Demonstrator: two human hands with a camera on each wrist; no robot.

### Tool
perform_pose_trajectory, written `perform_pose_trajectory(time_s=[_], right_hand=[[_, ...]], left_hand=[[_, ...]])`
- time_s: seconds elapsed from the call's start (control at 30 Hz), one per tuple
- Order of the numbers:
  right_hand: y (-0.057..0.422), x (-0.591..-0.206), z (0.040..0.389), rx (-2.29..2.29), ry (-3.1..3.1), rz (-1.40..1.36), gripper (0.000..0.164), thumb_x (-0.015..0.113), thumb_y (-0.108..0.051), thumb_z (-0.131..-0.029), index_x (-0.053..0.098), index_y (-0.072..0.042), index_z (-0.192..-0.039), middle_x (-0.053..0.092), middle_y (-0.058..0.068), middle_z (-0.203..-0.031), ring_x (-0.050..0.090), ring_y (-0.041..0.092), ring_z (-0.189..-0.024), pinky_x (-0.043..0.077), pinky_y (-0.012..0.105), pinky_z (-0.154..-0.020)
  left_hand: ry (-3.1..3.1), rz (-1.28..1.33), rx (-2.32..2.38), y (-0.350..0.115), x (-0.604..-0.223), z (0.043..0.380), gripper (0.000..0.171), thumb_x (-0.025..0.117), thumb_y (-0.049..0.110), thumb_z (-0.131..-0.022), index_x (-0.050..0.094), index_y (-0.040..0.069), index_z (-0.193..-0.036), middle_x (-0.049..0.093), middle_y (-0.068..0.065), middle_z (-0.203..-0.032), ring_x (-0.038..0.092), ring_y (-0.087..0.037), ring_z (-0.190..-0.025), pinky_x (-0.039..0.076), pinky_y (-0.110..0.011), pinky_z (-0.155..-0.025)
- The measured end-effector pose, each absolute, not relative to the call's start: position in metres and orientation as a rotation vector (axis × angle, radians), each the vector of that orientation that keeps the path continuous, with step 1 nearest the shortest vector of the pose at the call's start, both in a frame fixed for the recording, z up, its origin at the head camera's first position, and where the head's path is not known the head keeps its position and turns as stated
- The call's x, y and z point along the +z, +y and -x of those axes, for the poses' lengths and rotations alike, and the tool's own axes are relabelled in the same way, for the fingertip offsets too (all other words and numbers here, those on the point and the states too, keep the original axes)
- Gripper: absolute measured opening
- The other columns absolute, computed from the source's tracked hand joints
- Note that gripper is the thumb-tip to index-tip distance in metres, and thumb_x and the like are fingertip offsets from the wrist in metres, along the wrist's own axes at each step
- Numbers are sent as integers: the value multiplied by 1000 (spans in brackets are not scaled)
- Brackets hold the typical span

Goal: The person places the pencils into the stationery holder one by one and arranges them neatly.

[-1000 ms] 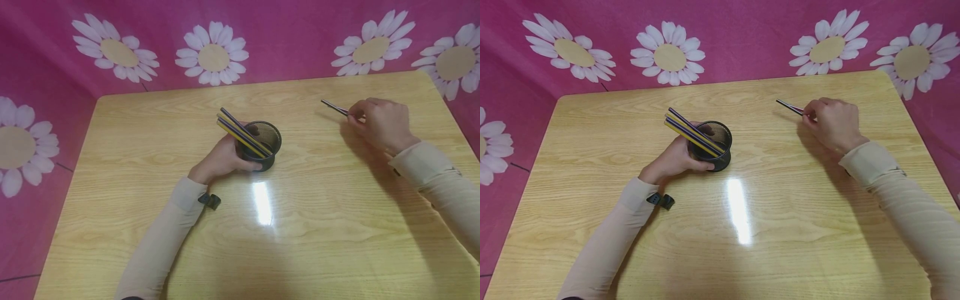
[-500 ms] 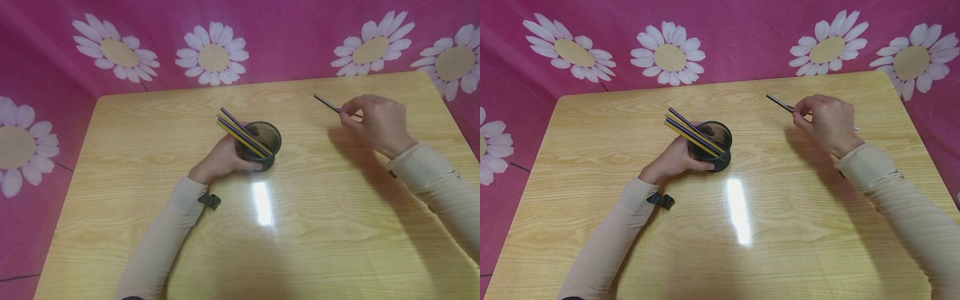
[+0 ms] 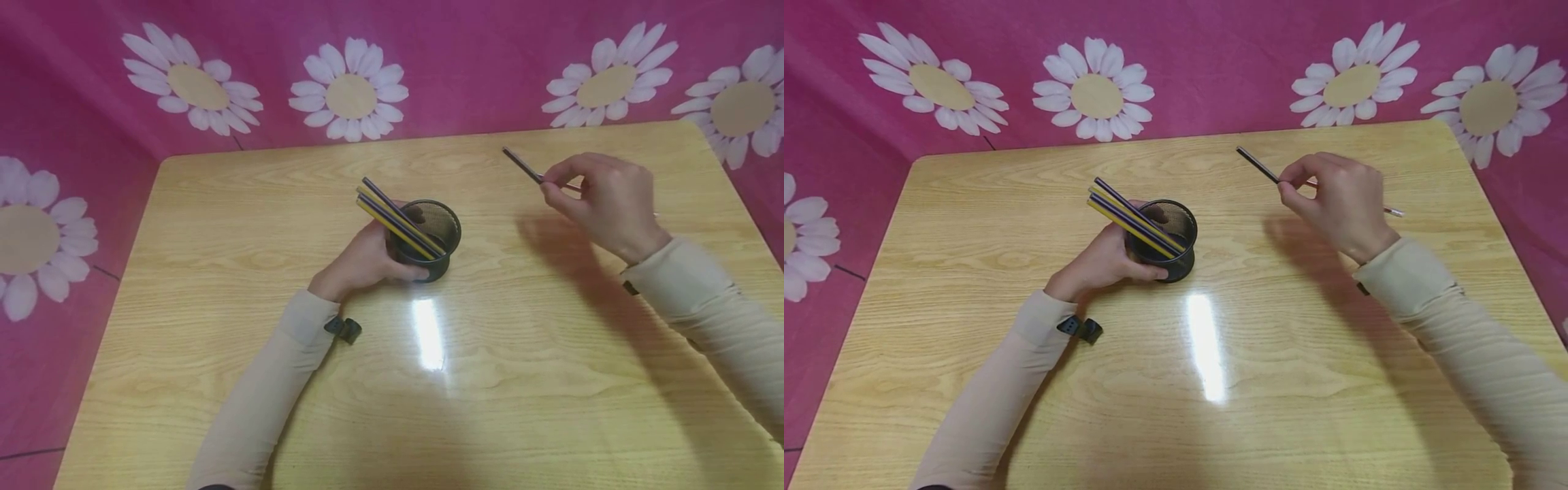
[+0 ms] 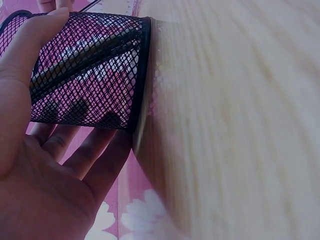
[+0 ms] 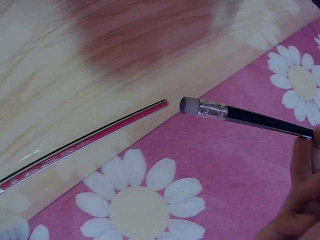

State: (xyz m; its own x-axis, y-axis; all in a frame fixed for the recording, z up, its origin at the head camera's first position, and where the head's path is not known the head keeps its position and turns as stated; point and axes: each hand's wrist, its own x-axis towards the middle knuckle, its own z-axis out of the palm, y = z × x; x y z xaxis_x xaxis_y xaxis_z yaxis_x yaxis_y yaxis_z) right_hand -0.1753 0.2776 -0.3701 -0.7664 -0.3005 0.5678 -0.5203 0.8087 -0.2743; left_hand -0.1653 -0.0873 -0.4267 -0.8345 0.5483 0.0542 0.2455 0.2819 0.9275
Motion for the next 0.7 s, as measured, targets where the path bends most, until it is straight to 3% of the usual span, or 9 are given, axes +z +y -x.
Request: perform_pose_trajectory(time_s=[0.17, 0.7], right_hand=[[272, -366, 172, 648, -2455, -636, 10, 83, -12, -91, 85, -5, -98, 80, 8, -89, 39, -8, -67, 27, 14, -60], [250, -349, 164, 834, -2360, -709, 9, 86, -3, -90, 83, -1, -98, 80, 7, -87, 44, -6, -62, 31, 11, -58]], left_hand=[[2287, -722, 1573, -87, -427, 165, 98, 104, 15, -70, 49, 3, -149, 61, -11, -148, 56, -23, -138, 30, -37, -126], [2288, -734, 1569, -88, -428, 166, 98, 105, 17, -70, 50, 3, -150, 60, -11, -149, 56, -22, -139, 29, -36, -127]])
